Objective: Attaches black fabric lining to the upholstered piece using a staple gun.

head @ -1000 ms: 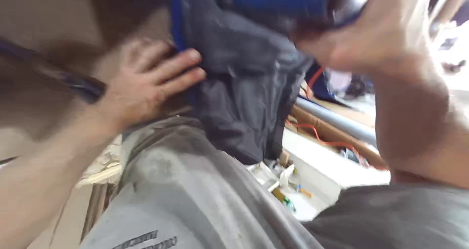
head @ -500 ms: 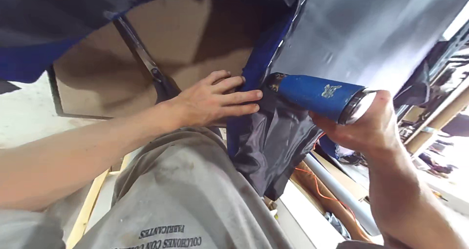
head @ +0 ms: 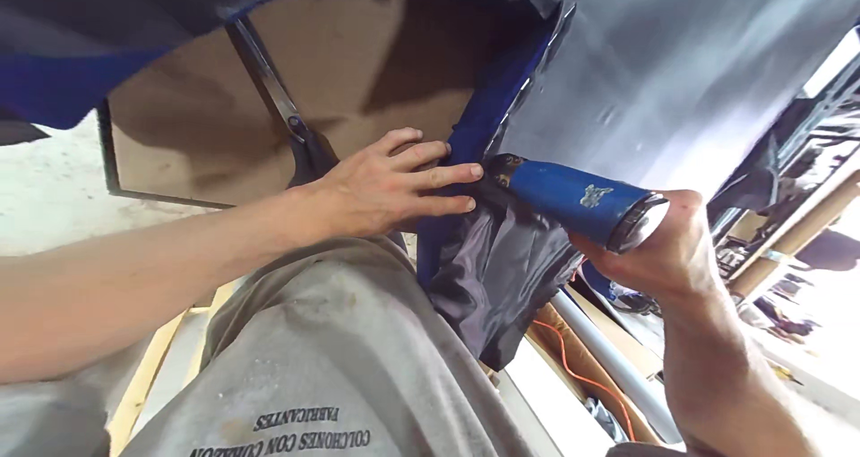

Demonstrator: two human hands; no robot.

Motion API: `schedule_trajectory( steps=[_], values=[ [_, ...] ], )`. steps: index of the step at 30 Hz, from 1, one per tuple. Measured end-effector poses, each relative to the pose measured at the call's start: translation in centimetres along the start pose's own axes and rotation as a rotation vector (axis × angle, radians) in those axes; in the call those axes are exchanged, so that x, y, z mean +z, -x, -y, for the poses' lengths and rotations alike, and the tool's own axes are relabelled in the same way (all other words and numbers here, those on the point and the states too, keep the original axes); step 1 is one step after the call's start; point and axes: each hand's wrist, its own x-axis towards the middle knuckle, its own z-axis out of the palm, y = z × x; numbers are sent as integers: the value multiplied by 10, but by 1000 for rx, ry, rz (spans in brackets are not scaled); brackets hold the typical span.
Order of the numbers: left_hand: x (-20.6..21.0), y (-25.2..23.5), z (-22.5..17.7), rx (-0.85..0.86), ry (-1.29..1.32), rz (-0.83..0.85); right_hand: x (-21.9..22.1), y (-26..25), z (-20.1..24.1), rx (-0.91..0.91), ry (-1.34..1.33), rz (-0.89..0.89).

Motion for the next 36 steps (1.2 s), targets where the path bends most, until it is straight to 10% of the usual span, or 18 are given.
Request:
schedule_trajectory(
  steps=[36],
  values=[
    [-10,-4,31,298,-5,64,13,14,12,-166,-4,140]
  ],
)
